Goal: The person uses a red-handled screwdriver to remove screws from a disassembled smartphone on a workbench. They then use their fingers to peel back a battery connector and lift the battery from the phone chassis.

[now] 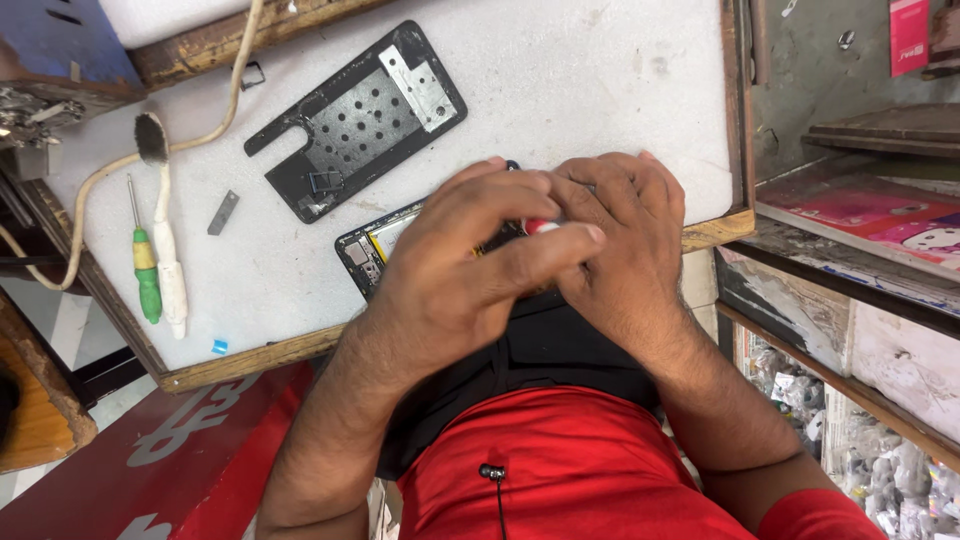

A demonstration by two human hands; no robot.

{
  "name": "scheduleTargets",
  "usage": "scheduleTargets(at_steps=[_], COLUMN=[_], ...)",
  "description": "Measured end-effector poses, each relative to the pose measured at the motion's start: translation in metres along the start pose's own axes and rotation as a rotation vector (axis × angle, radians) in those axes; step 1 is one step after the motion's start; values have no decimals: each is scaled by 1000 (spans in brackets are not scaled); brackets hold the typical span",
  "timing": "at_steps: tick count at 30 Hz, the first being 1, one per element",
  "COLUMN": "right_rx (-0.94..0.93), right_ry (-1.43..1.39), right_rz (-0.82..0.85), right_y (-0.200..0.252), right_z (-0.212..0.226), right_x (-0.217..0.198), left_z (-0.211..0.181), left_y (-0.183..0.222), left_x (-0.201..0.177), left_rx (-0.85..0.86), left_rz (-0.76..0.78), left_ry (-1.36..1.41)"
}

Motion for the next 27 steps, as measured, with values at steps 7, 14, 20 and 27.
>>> scheduleTargets(at_steps=[7,14,20,27], right_rx=[-24,-30,-48,-3], right_ry=[37,10,-10,-179], right_rz=[-31,-47,-44,-148], right_y=[2,5,3,11], right_z=[0,0,3,-2], right_x=[2,3,-5,-14], left_z=[-8,-3,-4,-12], left_y=[3,3,6,8], left_x=[7,2,-1,5], left_rx=[62,65,117,152], left_rz=[-20,-75,-118,-127], left_ry=[-98,106,-42,-89])
Point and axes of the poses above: each hand's wrist, its own y-axis away from the middle knuckle, its own x-axis out of the palm, z = x × y, the point moved 8 cm from there along -y, towards the middle knuckle, and after that the axes turned 13 degrees about y, right-handed, at the moved point
